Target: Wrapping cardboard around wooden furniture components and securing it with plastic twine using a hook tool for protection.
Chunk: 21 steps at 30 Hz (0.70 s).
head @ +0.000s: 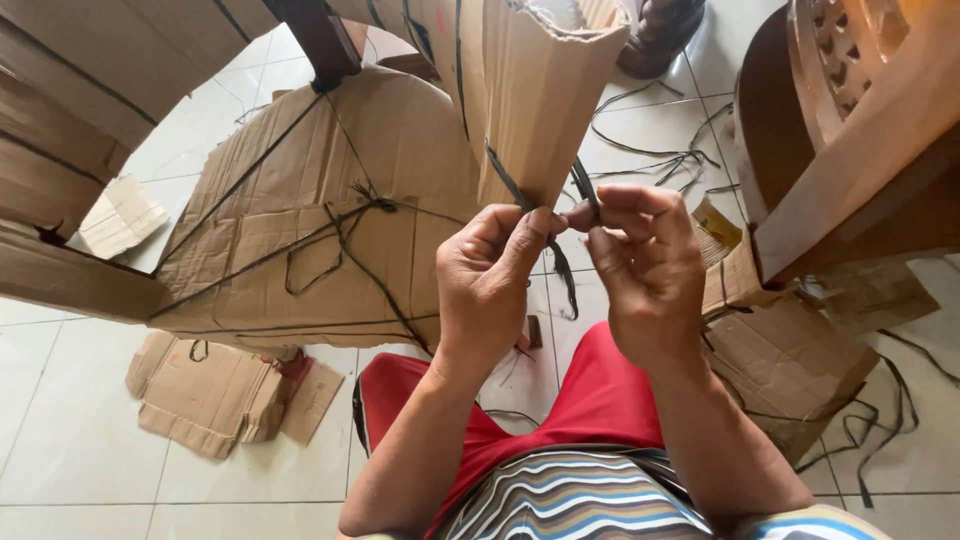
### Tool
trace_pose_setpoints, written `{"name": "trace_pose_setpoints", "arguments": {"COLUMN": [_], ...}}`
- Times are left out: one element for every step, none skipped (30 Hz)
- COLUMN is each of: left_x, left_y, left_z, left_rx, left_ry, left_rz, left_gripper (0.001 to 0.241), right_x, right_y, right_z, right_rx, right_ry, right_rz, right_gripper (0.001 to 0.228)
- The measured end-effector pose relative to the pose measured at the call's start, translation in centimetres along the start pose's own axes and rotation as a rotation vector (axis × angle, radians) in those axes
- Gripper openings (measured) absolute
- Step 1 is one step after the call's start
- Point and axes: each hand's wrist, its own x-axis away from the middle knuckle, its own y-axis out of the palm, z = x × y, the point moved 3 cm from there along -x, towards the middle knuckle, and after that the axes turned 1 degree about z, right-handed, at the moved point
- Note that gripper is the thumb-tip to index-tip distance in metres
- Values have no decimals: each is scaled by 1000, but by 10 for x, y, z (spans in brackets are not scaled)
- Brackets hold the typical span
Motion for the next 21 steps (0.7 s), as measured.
{"name": "trace_pose_setpoints", "arguments": {"left_x": [0, 0, 0, 1, 1, 1, 1, 2, 3, 2, 1, -1, -1, -1, -1, -2, -2, -3, -3, -4, -3], "left_y": [1, 2, 2, 2, 3, 3, 5, 6, 7, 4, 3, 2, 3, 4, 4, 4, 3, 3, 3, 4, 4], "left_z": [1, 1, 2, 2, 2, 1, 1, 1, 1, 1, 0, -2, -2, -4, -5, -6, -7, -8, -8, -9, -10], "left_rx": [2, 6, 7, 7, 34, 61, 60, 79, 99, 98, 116, 134, 135, 182, 230, 231, 254, 276, 276, 292, 307], "left_ry": [0, 0, -1, -2, -14, -25, -25, -30, -37, -39, -95, -151, -152, -193, -235, -236, -253, -270, -269, -279, -295], "left_rz": [0, -1, -2, -2, 2, 7, 8, 9, 10, 10, -17, -45, -46, -43, -37, -37, -35, -33, -32, -33, -33], "left_gripper": [17, 17, 17, 17, 17, 18, 18, 18, 17, 17, 19, 21, 21, 21, 21, 21, 21, 21, 21, 21, 21], "right_x": [2, 3, 6, 7, 8, 9, 11, 14, 17, 20, 22, 24, 27, 29, 32, 33, 35, 36, 36, 36, 38], "right_y": [-1, -2, -3, -2, -3, -3, -2, -2, -2, -1, -1, -1, -1, 0, 0, -1, -2, -3, -4, -5, -6], "right_z": [-2, -5, -9, -8, -8, -7, -7, -7, -7, -6, -5, -3, -4, -4, -5, -3, -1, 0, 1, 1, 2], "right_rx": [2, 91, 179, 179, 160, 140, 139, 109, 81, 80, 54, 27, 29, 14, 0, 1, -19, -39, -39, -38, -35], "right_ry": [-1, -58, -114, -113, -131, -149, -149, -141, -131, -128, -122, -115, -116, -108, -99, -98, -96, -93, -94, -97, -96], "right_rz": [-1, 0, 0, 0, 20, 40, 39, 52, 67, 67, 67, 68, 69, 69, 69, 68, 68, 69, 67, 77, 88], "right_gripper": [28, 27, 27, 27, 26, 26, 26, 26, 27, 27, 28, 28, 28, 28, 28, 28, 28, 28, 28, 28, 27]}}
